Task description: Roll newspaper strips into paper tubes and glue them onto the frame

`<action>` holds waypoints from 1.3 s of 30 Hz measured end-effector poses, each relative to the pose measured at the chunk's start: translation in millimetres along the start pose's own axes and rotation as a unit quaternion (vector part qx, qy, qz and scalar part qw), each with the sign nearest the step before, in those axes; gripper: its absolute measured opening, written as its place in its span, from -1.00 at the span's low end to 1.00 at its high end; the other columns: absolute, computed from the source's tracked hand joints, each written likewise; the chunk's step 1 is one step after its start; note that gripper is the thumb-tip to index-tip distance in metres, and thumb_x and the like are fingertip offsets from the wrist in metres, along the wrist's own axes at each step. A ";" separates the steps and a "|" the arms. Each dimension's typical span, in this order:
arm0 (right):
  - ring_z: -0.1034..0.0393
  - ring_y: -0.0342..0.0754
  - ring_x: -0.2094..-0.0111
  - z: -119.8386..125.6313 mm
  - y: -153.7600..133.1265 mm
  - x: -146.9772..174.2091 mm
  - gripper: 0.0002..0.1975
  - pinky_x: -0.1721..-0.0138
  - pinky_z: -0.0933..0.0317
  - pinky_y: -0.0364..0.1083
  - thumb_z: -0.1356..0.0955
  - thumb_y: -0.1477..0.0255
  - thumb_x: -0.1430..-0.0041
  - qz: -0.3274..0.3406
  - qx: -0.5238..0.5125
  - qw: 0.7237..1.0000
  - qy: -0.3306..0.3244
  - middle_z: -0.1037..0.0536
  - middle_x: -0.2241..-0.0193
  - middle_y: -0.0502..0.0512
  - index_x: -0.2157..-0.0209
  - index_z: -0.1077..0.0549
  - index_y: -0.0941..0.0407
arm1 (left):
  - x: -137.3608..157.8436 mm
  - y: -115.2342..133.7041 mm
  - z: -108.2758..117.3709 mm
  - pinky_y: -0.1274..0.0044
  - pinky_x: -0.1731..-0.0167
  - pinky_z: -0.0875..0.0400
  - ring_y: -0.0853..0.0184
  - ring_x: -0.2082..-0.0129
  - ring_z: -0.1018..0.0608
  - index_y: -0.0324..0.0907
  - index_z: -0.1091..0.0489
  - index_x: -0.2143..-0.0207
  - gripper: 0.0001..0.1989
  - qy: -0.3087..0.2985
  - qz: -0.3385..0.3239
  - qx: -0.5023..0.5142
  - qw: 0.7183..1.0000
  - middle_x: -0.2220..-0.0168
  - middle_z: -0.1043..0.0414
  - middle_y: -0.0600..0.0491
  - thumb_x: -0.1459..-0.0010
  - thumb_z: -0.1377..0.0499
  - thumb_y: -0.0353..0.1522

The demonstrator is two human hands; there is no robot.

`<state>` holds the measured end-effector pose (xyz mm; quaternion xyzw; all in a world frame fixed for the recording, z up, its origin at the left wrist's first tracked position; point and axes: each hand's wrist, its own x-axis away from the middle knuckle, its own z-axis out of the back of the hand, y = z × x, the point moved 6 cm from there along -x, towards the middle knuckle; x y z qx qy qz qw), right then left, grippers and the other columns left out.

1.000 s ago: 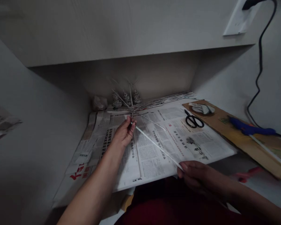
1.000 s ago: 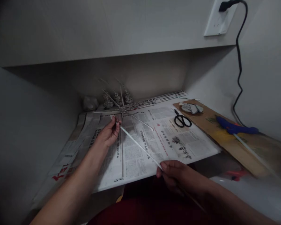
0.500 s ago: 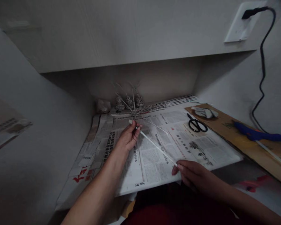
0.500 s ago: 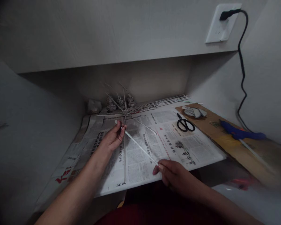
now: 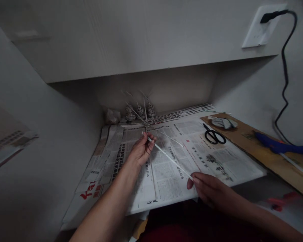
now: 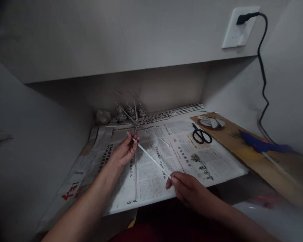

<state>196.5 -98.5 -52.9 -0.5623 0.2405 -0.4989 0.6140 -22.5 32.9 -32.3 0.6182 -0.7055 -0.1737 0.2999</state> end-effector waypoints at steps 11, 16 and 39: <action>-0.23 -0.08 0.49 8.3 -37.2 -9.4 -0.74 0.44 -0.08 -0.11 -0.22 0.21 -0.21 0.097 0.242 0.958 0.116 -0.36 0.54 0.07 0.34 -0.36 0.11 | 1.4 -2.1 -1.3 0.71 0.50 -0.51 0.45 0.50 -0.55 -0.35 -0.41 0.46 -0.80 0.020 -0.018 0.003 1.000 0.53 -0.41 0.02 -0.17 -0.10 -0.42; 0.02 -0.24 0.71 -15.1 -5.6 -19.2 -0.66 0.68 0.07 -0.20 -0.11 0.12 -0.26 -0.015 -0.092 0.993 -0.071 -0.10 0.68 -0.13 0.36 -0.25 0.09 | 0.5 -1.8 -1.1 0.72 0.51 -0.50 0.46 0.51 -0.54 -0.34 -0.40 0.47 -0.82 0.011 -0.009 0.000 1.000 0.54 -0.40 0.04 -0.15 -0.13 -0.41; -0.14 -0.20 0.69 -24.9 -26.5 -36.8 -0.57 0.63 -0.07 -0.19 -0.09 0.06 -0.26 0.004 -0.064 0.990 -0.126 -0.21 0.68 -0.12 0.20 -0.28 0.12 | 3.8 -8.9 -5.5 0.76 0.58 -0.45 0.51 0.57 -0.50 -0.33 -0.37 0.45 -0.82 -0.016 0.013 -0.022 1.000 0.55 -0.35 0.07 -0.15 -0.13 -0.38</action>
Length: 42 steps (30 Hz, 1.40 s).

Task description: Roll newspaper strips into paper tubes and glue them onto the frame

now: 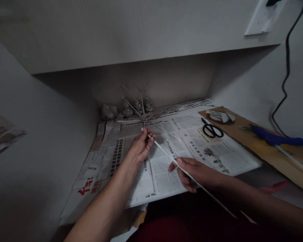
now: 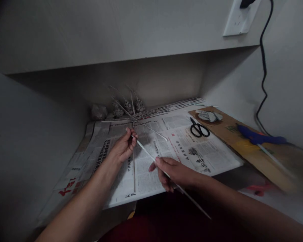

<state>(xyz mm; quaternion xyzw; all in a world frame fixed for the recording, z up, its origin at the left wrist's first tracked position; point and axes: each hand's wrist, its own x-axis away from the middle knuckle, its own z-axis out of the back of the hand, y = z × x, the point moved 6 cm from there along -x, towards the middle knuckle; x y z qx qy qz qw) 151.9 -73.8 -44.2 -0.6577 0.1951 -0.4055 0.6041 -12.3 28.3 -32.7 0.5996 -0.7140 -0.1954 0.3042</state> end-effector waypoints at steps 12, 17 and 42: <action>0.01 -0.25 0.73 -3.4 -6.8 -23.7 -0.69 0.66 0.05 -0.20 -0.10 0.15 -0.28 0.003 -0.114 0.993 -0.002 -0.07 0.67 -0.17 0.33 -0.20 0.10 | -1.3 -4.3 0.1 0.75 0.56 -0.47 0.48 0.54 -0.52 -0.33 -0.37 0.47 -0.81 -0.023 0.011 -0.002 1.000 0.54 -0.37 0.06 -0.14 -0.15 -0.37; -0.13 -0.22 0.70 -0.2 -6.1 -28.7 -0.63 0.67 -0.03 -0.20 -0.15 0.09 -0.24 0.002 -0.109 0.994 0.004 -0.19 0.67 -0.14 0.27 -0.25 0.12 | -2.1 -7.0 1.8 0.71 0.48 -0.50 0.46 0.51 -0.54 -0.34 -0.39 0.46 -0.81 -0.018 0.002 -0.001 1.000 0.52 -0.39 0.04 -0.14 -0.15 -0.38; -0.24 -0.12 0.49 21.6 -39.8 -38.4 -0.74 0.46 -0.04 -0.14 -0.26 0.18 -0.18 0.147 0.257 0.930 0.217 -0.34 0.54 0.01 0.35 -0.29 0.10 | -1.2 -12.8 -2.2 0.62 0.36 -0.53 0.37 0.39 -0.58 -0.32 -0.40 0.40 -0.83 -0.054 -0.005 -0.016 0.998 0.46 -0.45 0.00 -0.14 -0.16 -0.35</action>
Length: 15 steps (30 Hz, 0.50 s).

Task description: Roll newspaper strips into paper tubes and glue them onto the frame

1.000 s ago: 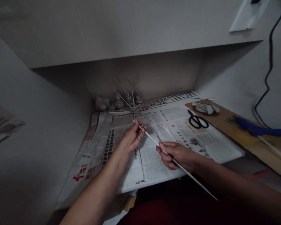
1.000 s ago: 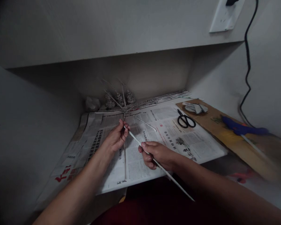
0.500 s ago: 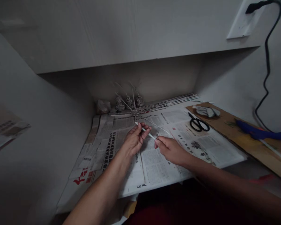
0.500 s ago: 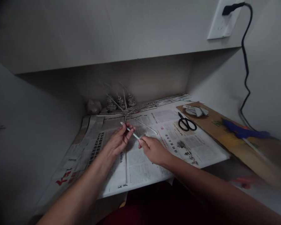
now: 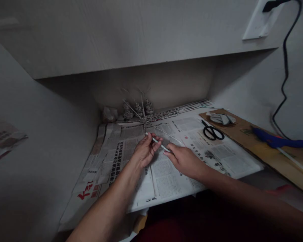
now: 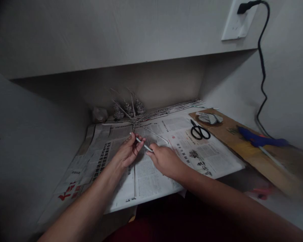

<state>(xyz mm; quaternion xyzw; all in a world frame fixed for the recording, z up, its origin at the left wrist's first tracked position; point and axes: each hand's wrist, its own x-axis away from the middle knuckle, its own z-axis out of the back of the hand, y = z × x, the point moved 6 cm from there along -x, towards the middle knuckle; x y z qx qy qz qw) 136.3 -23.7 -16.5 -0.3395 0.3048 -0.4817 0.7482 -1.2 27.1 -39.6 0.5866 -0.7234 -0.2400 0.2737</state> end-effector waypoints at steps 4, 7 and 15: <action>-0.15 -0.17 0.60 -8.3 3.6 -3.8 -0.70 0.53 -0.01 -0.15 -0.17 0.17 -0.25 -0.038 -0.114 0.991 -0.061 -0.24 0.63 -0.05 0.38 -0.28 0.10 | -0.6 1.5 1.1 0.68 0.41 -0.51 0.42 0.44 -0.57 -0.34 -0.39 0.43 -0.82 0.013 -0.005 0.015 1.000 0.50 -0.43 0.01 -0.16 -0.13 -0.38; 0.05 -0.22 0.73 -30.3 9.8 -2.2 -0.69 0.67 0.09 -0.20 -0.14 0.13 -0.25 -0.134 -0.392 0.890 -0.189 -0.03 0.70 -0.18 0.37 -0.21 0.08 | 0.5 2.6 -0.3 0.72 0.45 -0.50 0.47 0.50 -0.55 -0.34 -0.39 0.44 -0.81 0.022 -0.004 0.023 0.999 0.52 -0.42 0.03 -0.18 -0.10 -0.40; -0.15 -0.19 0.66 -26.4 10.8 -12.3 -0.66 0.62 -0.01 -0.18 -0.14 0.10 -0.24 -0.088 -0.195 0.972 -0.096 -0.23 0.64 -0.10 0.33 -0.25 0.10 | -0.3 5.0 1.4 0.69 0.44 -0.50 0.43 0.46 -0.56 -0.34 -0.41 0.40 -0.83 0.023 -0.019 -0.007 1.000 0.49 -0.44 0.01 -0.16 -0.13 -0.38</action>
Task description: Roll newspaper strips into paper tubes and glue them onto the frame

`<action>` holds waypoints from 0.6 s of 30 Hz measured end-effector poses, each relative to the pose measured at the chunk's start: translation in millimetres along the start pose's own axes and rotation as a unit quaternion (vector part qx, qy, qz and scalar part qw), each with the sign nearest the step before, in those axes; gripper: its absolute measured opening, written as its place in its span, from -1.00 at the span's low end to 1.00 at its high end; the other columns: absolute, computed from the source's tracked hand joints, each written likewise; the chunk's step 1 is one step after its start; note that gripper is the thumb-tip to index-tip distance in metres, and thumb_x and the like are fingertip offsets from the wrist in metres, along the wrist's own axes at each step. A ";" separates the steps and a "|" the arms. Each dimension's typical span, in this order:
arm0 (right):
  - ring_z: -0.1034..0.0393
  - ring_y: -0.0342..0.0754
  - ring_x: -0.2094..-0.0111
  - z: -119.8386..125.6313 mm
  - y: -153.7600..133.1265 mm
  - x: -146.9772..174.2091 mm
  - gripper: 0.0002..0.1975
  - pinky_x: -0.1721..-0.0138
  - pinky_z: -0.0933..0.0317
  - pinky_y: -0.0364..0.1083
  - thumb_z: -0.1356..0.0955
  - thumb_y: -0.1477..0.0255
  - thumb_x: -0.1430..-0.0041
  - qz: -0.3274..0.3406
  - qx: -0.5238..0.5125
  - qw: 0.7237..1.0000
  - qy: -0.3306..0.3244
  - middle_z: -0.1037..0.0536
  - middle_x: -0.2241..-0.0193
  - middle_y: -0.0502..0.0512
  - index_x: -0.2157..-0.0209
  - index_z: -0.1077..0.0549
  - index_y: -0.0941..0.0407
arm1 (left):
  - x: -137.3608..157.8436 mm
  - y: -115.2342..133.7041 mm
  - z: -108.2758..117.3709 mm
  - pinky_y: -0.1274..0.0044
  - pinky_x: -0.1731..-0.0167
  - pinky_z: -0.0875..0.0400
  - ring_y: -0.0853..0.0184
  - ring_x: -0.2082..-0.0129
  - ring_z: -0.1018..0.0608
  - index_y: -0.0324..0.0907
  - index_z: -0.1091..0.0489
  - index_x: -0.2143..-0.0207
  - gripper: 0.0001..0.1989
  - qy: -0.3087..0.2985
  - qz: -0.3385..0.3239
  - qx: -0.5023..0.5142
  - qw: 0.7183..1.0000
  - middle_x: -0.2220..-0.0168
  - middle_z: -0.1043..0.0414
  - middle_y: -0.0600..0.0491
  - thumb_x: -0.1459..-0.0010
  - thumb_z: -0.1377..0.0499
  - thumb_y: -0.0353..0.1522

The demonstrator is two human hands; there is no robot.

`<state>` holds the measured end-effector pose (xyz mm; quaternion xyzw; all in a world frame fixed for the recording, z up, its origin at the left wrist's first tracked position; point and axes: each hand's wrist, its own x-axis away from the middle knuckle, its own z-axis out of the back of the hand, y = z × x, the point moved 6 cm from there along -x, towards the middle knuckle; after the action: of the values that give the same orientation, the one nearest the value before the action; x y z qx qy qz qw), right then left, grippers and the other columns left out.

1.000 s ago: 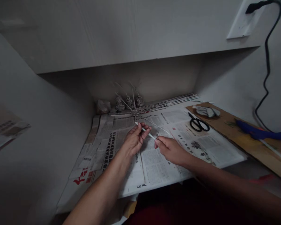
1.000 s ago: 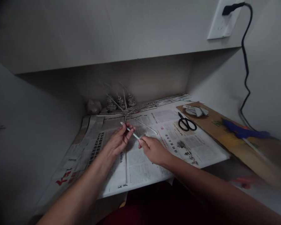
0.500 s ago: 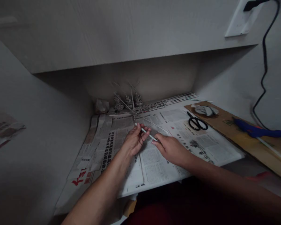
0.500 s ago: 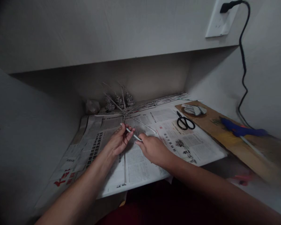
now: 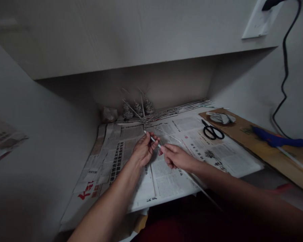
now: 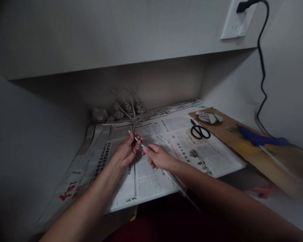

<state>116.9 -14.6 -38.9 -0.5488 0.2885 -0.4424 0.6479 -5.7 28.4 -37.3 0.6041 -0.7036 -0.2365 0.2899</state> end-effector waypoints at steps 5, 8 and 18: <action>-0.32 -0.05 0.42 7.2 -21.2 10.0 -0.76 0.39 -0.08 -0.10 -0.17 0.26 -0.27 0.114 0.367 0.916 0.115 -0.44 0.47 0.11 0.29 -0.30 0.13 | -2.0 -2.6 2.6 0.69 0.41 -0.51 0.43 0.43 -0.57 -0.33 -0.41 0.40 -0.82 0.000 -0.004 -0.002 1.000 0.48 -0.44 0.01 -0.17 -0.12 -0.37; -0.28 -0.10 0.47 6.8 -16.0 6.5 -0.74 0.41 -0.07 -0.12 -0.14 0.26 -0.29 0.100 0.250 0.959 0.088 -0.39 0.50 0.06 0.35 -0.29 0.12 | -0.4 -2.9 0.7 0.69 0.44 -0.50 0.43 0.45 -0.56 -0.33 -0.41 0.41 -0.80 0.001 0.005 0.000 1.000 0.49 -0.43 0.01 -0.19 -0.09 -0.38; 0.00 -0.24 0.74 -18.5 13.4 -3.6 -0.76 0.68 0.11 -0.21 -0.22 0.21 -0.23 -0.068 -0.365 0.915 -0.157 -0.10 0.71 -0.19 0.32 -0.26 0.12 | 4.7 -0.9 -3.1 0.73 0.51 -0.46 0.45 0.47 -0.55 -0.32 -0.41 0.39 -0.85 0.002 0.024 -0.015 1.000 0.49 -0.42 0.03 -0.12 -0.17 -0.37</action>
<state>102.8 -19.8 -56.6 -0.8279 0.2865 -0.2571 0.4079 -3.4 23.6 -35.1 0.5831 -0.7137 -0.2386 0.3060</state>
